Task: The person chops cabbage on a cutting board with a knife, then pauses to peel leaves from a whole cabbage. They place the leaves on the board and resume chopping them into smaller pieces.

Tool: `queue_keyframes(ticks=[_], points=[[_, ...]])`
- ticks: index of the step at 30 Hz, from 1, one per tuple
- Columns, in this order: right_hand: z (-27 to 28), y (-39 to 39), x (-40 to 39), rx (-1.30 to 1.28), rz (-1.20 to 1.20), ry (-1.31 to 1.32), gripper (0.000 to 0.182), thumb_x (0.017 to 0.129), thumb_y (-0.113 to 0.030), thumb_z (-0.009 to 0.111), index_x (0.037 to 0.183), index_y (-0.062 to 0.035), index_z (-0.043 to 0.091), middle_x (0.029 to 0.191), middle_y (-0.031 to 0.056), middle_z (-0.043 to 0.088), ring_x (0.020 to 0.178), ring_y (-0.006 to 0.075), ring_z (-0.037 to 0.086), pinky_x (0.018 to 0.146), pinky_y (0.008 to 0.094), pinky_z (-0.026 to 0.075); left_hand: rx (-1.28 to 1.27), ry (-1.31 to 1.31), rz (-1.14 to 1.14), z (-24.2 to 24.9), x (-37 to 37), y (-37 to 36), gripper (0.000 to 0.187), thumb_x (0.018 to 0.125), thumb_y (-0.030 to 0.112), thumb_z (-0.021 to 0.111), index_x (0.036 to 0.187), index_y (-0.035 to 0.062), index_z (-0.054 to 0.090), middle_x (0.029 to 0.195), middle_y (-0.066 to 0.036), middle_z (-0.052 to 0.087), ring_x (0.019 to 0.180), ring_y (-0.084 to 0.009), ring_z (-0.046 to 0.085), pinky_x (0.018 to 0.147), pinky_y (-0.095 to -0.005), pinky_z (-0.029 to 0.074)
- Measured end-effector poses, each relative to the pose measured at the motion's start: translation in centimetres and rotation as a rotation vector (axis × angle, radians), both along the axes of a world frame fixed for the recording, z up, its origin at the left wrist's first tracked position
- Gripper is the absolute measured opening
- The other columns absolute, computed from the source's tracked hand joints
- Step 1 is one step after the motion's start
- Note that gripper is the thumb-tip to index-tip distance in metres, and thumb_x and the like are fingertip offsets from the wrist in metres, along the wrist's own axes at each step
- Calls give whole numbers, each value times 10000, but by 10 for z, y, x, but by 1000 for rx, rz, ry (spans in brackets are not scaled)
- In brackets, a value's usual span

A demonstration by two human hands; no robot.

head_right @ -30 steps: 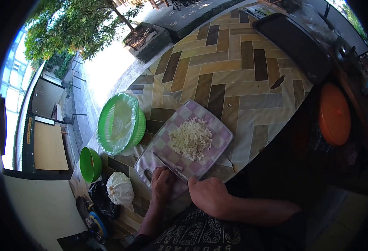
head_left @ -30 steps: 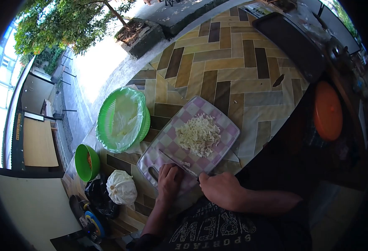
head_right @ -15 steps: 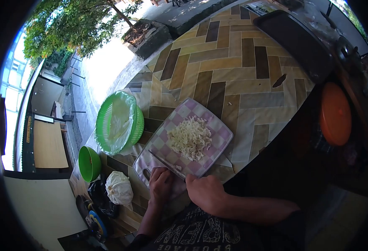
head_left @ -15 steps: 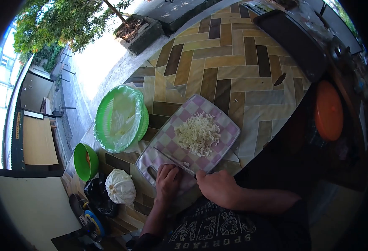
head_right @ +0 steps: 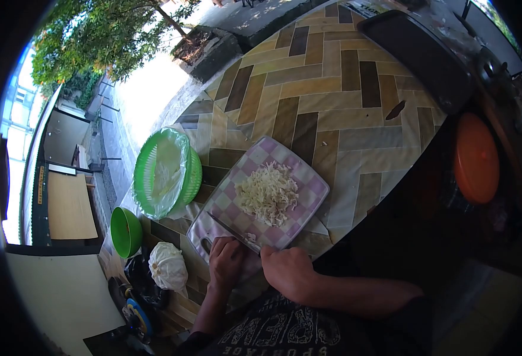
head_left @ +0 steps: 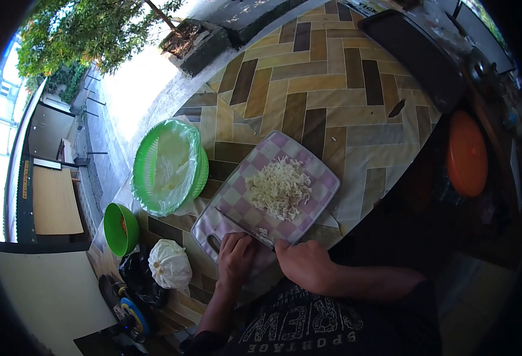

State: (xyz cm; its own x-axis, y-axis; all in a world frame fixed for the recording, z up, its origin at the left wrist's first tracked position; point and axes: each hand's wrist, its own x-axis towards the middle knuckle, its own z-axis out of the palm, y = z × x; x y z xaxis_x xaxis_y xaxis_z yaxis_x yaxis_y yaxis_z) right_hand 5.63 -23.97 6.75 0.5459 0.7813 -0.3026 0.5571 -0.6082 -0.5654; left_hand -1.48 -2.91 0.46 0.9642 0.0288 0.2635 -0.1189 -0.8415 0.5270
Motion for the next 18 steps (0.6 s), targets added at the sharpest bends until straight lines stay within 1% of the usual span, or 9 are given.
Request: queue_keyframes(ticks=[2, 5, 8, 11, 14, 17, 18], points=[[11, -2, -6, -37, -9, 76, 217, 910, -129, 602, 1027, 41, 533, 710, 157, 720, 685, 326, 748, 613, 451, 575, 4, 17, -7, 1, -3, 2, 239, 727, -14, 786, 938, 13, 677, 972, -122, 660, 932, -334, 644, 811, -430, 532], [4, -7, -5, -12, 6, 127, 216, 903, -118, 603, 1029, 44, 536, 712, 158, 723, 693, 324, 753, 627, 458, 580, -4, 25, -12, 4, -1, 2, 234, 734, -13, 789, 939, 10, 677, 971, -122, 657, 934, -335, 642, 809, -429, 532], [-4, 4, -5, -25, 1, 27, 214, 892, -105, 604, 1028, 47, 537, 707, 163, 722, 692, 317, 755, 626, 448, 580, 7, 12, -19, 2, 1, 2, 223, 745, -9, 790, 939, 10, 681, 971, -122, 657, 931, -336, 640, 807, -429, 532], [19, -5, -6, -50, -3, 95, 217, 893, -106, 608, 1025, 49, 533, 701, 164, 719, 690, 313, 755, 627, 445, 579, 23, 16, -11, 2, -3, 6, 213, 752, -4, 793, 937, 12, 687, 959, -119, 661, 916, -333, 643, 802, -426, 533], [-8, -1, -8, -14, -14, 13, 214, 891, -97, 604, 1024, 52, 527, 701, 161, 718, 684, 314, 753, 615, 436, 576, 2, 10, 7, -3, -5, 6, 207, 749, -5, 797, 926, 15, 692, 946, -116, 667, 899, -328, 646, 790, -422, 535], [2, 1, -5, -5, 21, 9, 212, 891, -89, 597, 1030, 54, 525, 706, 153, 720, 681, 310, 752, 591, 427, 571, 15, -21, -10, -3, -2, 7, 208, 740, -8, 803, 918, 16, 696, 940, -117, 670, 884, -326, 649, 778, -419, 536], [5, -1, -5, -15, 34, 48, 212, 891, -90, 596, 1030, 53, 525, 709, 152, 721, 684, 310, 752, 590, 428, 571, 19, -18, -16, -1, -1, 8, 210, 738, -9, 804, 916, 16, 698, 942, -119, 671, 882, -326, 650, 774, -419, 537]])
